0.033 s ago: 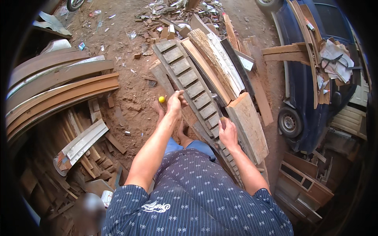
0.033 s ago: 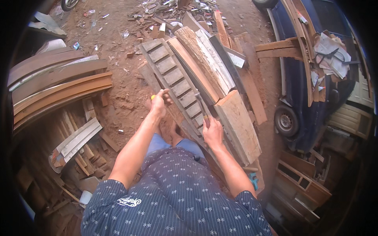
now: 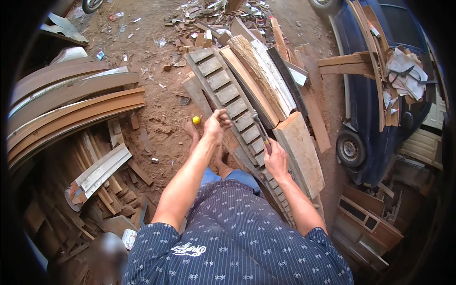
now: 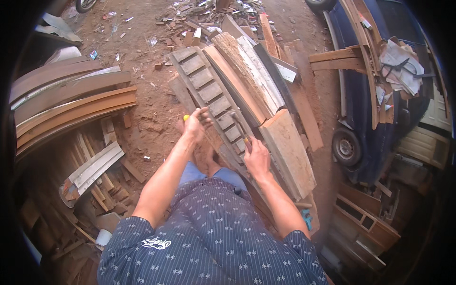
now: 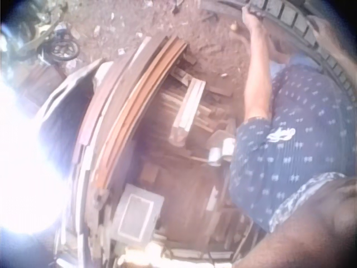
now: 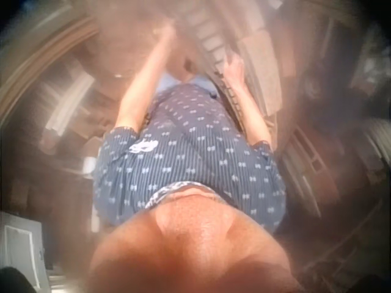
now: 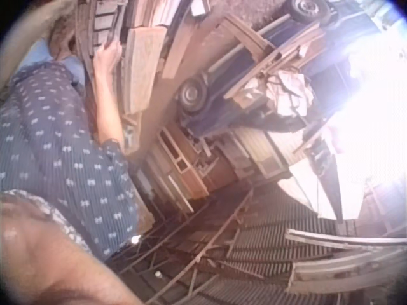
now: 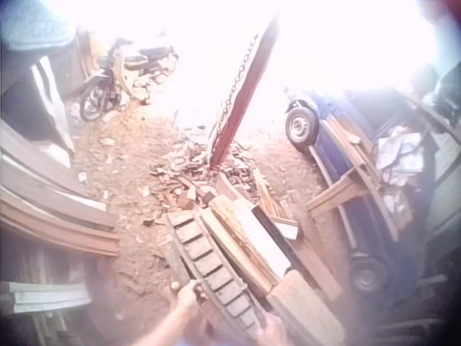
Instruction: The person uses a crowbar and a hammer to dismantle a wooden structure, prying apart slats and striking the wood to separate pieces. They remove individual wooden slats and place them aside on the ground.
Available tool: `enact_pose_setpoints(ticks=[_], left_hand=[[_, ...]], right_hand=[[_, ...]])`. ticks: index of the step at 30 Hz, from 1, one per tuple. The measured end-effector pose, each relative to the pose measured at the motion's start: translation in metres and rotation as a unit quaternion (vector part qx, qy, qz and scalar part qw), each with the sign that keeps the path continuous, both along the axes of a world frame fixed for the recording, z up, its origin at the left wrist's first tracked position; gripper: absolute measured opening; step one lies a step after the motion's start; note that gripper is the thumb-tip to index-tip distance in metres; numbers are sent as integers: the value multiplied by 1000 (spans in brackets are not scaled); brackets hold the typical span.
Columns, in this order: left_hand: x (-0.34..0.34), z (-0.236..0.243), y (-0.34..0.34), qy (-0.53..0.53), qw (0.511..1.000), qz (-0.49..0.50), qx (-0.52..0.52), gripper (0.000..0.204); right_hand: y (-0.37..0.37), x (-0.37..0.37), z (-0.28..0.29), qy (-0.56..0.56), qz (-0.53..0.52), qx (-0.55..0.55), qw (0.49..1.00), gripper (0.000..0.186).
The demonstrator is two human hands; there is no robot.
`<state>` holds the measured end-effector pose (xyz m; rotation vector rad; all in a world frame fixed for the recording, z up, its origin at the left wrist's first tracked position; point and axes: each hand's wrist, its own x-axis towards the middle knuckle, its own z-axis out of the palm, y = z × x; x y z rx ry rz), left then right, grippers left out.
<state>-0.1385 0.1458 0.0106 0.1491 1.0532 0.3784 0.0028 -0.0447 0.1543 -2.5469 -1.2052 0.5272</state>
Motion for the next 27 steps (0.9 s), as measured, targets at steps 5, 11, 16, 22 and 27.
enact_pose_setpoints(ticks=[5, 11, 16, 22, 27], left_hand=[[10, 59, 13, -171, 983, 52, -48, 38], [-14, -6, 52, 16, 999, -21, 25, 43], [-8, -33, 85, 284, 875, -271, 283, 87], [12, -10, 90, 316, 841, -345, 272, 94], [20, 15, 87, 321, 862, -297, 258, 81]], right_hand=[[45, -11, 37, 29, 79, -139, 987, 70], [85, -5, 54, -90, 164, -152, 971, 77], [145, 13, 46, -245, 271, -326, 872, 69], [210, 6, 37, -347, 362, -437, 746, 58], [260, 12, 37, -312, 413, -529, 672, 64]])
